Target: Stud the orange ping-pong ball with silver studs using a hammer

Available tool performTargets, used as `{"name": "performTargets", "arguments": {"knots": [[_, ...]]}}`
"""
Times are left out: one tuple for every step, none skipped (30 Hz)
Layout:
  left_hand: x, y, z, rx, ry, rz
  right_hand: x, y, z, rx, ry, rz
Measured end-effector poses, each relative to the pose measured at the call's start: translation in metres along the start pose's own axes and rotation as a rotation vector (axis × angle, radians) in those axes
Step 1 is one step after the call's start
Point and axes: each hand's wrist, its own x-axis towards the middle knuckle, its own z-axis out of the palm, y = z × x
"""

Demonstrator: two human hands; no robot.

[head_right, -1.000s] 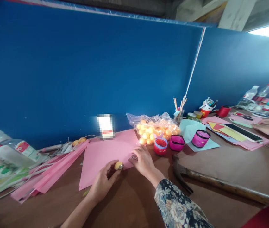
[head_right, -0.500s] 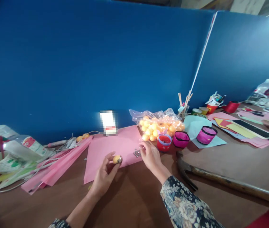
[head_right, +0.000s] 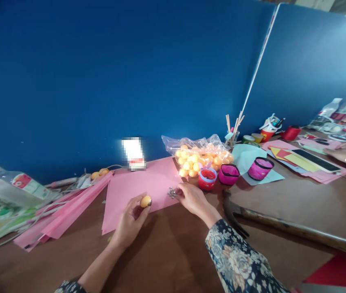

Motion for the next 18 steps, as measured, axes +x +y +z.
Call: {"name": "performTargets", "arguments": {"knots": [[0.0001, 0.0008, -0.0009, 0.004, -0.005, 0.004, 0.0002, 0.0000, 0.0004, -0.002, 0.007, 0.009], [0.0004, 0.0012, -0.0017, 0.011, -0.009, 0.016, 0.0004, 0.0000, 0.0007, -0.003, 0.017, 0.014], [0.0006, 0.0011, -0.0025, 0.018, -0.007, 0.034, 0.0006, -0.0003, 0.0008, -0.004, 0.027, 0.015], [0.0009, 0.0007, -0.0032, 0.023, -0.003, 0.053, 0.0008, -0.0007, 0.0008, -0.007, 0.035, 0.014], [0.0010, 0.0001, -0.0037, 0.026, 0.003, 0.065, 0.0009, -0.0013, 0.0006, -0.013, 0.040, 0.014], [0.0010, -0.0005, -0.0040, 0.025, 0.009, 0.064, 0.0010, -0.0019, 0.0003, -0.021, 0.043, 0.013], [0.0010, -0.0009, -0.0043, 0.020, 0.009, 0.049, 0.0009, -0.0026, -0.0001, -0.029, 0.043, 0.013], [0.0008, -0.0012, -0.0044, 0.015, 0.004, 0.022, 0.0008, -0.0032, -0.0005, -0.036, 0.041, 0.013], [0.0006, -0.0013, -0.0045, 0.009, -0.001, -0.006, 0.0007, -0.0037, -0.0008, -0.041, 0.038, 0.013], [0.0004, -0.0012, -0.0045, 0.001, -0.006, -0.031, 0.0004, -0.0040, -0.0012, -0.043, 0.036, 0.014], [0.0003, -0.0011, -0.0044, -0.006, -0.006, -0.047, 0.0002, -0.0041, -0.0015, -0.044, 0.031, 0.013], [0.0003, -0.0009, -0.0042, -0.011, -0.004, -0.052, 0.0000, -0.0040, -0.0018, -0.043, 0.025, 0.009], [0.0003, -0.0008, -0.0040, -0.014, 0.002, -0.050, -0.0002, -0.0039, -0.0021, -0.039, 0.019, 0.004], [0.0004, -0.0008, -0.0037, -0.015, 0.008, -0.044, -0.0004, -0.0037, -0.0024, -0.033, 0.015, -0.001], [0.0005, -0.0010, -0.0034, -0.016, 0.013, -0.036, -0.0004, -0.0036, -0.0027, -0.024, 0.012, -0.006], [0.0007, -0.0012, -0.0031, -0.015, 0.014, -0.029, -0.0004, -0.0035, -0.0030, -0.014, 0.008, -0.010], [0.0009, -0.0016, -0.0027, -0.012, 0.013, -0.024, -0.0003, -0.0036, -0.0034, -0.004, 0.006, -0.013], [0.0011, -0.0020, -0.0024, -0.009, 0.011, -0.019, -0.0001, -0.0038, -0.0037, 0.005, 0.003, -0.014]]}}
